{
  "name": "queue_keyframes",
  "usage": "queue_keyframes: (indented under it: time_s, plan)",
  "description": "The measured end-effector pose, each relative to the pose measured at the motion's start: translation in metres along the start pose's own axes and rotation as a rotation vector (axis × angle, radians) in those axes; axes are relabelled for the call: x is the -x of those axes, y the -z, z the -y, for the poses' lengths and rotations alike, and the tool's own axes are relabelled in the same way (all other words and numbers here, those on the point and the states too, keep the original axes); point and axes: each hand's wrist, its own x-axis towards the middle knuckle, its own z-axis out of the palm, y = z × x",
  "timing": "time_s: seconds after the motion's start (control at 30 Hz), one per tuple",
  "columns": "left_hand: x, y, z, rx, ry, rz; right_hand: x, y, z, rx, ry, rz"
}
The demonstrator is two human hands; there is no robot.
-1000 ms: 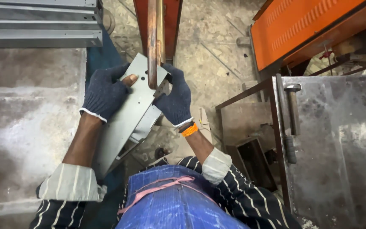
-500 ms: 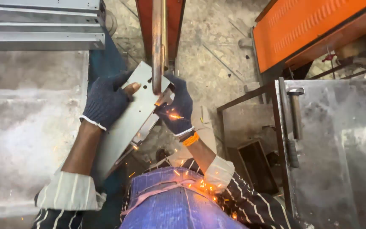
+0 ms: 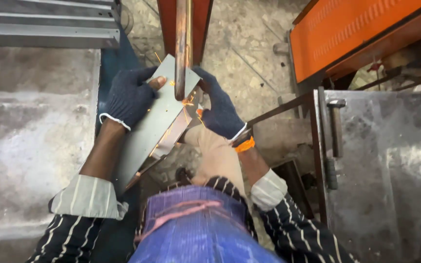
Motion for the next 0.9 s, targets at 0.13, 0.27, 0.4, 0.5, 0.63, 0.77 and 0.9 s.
queue_keyframes:
  time_s: [0.13, 0.27, 0.4, 0.5, 0.63, 0.77, 0.9]
  plan:
    - [-0.004, 0.006, 0.002, 0.013, -0.016, 0.007, 0.009, 0.0, 0.011, -0.102, 0.071, 0.02]
    - [-0.015, 0.021, 0.006, -0.127, -0.03, 0.019, 0.015, -0.011, 0.023, 0.044, -0.022, 0.015]
    - [-0.02, 0.031, 0.003, -0.359, -0.041, -0.014, 0.035, -0.046, 0.024, 0.181, 0.068, -0.089]
    - [-0.032, 0.031, 0.008, -0.421, -0.071, -0.019, 0.041, -0.063, 0.026, 0.193, 0.047, -0.213]
    - [-0.034, 0.032, -0.005, -0.457, -0.023, 0.007, 0.041, -0.067, 0.016, 0.377, 0.1, -0.271]
    - [-0.033, 0.031, -0.005, -0.416, 0.032, 0.027, 0.04, -0.064, 0.022, 0.343, 0.04, -0.237]
    - [-0.032, 0.029, -0.003, -0.36, 0.059, 0.024, 0.045, -0.068, 0.025, 0.282, 0.016, -0.222]
